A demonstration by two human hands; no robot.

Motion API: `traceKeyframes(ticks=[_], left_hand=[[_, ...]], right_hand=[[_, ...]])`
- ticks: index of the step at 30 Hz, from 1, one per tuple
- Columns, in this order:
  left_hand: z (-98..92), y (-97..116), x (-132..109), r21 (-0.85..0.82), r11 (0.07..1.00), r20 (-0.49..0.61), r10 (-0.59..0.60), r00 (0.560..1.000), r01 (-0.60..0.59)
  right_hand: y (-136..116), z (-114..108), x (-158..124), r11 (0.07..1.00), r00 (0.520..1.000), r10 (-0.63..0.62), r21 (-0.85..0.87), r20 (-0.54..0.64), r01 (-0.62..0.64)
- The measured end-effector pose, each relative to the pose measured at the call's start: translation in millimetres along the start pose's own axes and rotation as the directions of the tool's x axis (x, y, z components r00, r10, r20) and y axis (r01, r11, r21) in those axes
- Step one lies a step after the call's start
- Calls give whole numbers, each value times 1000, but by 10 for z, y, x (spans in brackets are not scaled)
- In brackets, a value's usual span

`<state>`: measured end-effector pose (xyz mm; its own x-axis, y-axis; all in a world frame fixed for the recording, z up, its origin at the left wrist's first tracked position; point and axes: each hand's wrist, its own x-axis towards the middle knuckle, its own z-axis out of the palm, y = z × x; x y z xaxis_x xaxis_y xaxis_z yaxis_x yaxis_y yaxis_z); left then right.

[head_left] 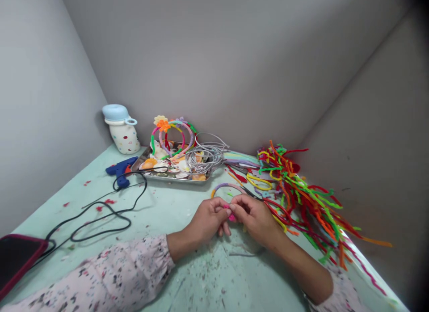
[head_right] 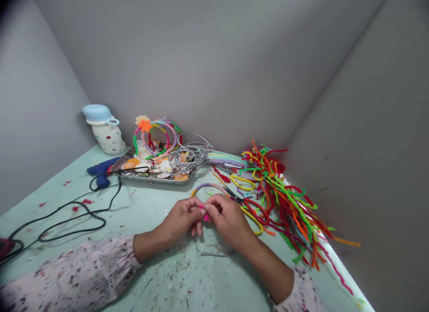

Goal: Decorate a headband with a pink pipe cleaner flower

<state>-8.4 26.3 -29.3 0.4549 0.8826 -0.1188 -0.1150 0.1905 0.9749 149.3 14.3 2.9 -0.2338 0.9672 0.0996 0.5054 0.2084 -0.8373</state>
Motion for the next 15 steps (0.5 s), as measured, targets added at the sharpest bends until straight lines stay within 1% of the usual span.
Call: traceKeyframes(ticks=[2, 6, 11, 15], left_hand=[[0, 18, -3, -9, 1000, -5, 8, 1000, -8], [7, 53, 1, -93, 995, -61, 18, 998, -24], [12, 46, 5, -103, 994, -55, 38, 998, -44], [10, 32, 2, -60, 998, -57, 12, 998, -15]], right_hand=[[-8, -15, 13, 999, 1000, 9, 31, 7, -9], [6, -48, 36, 998, 999, 44, 46, -9, -44], [32, -60, 33, 998, 999, 34, -54, -4, -34], [7, -71, 16, 989, 1000, 25, -144, -2, -25]])
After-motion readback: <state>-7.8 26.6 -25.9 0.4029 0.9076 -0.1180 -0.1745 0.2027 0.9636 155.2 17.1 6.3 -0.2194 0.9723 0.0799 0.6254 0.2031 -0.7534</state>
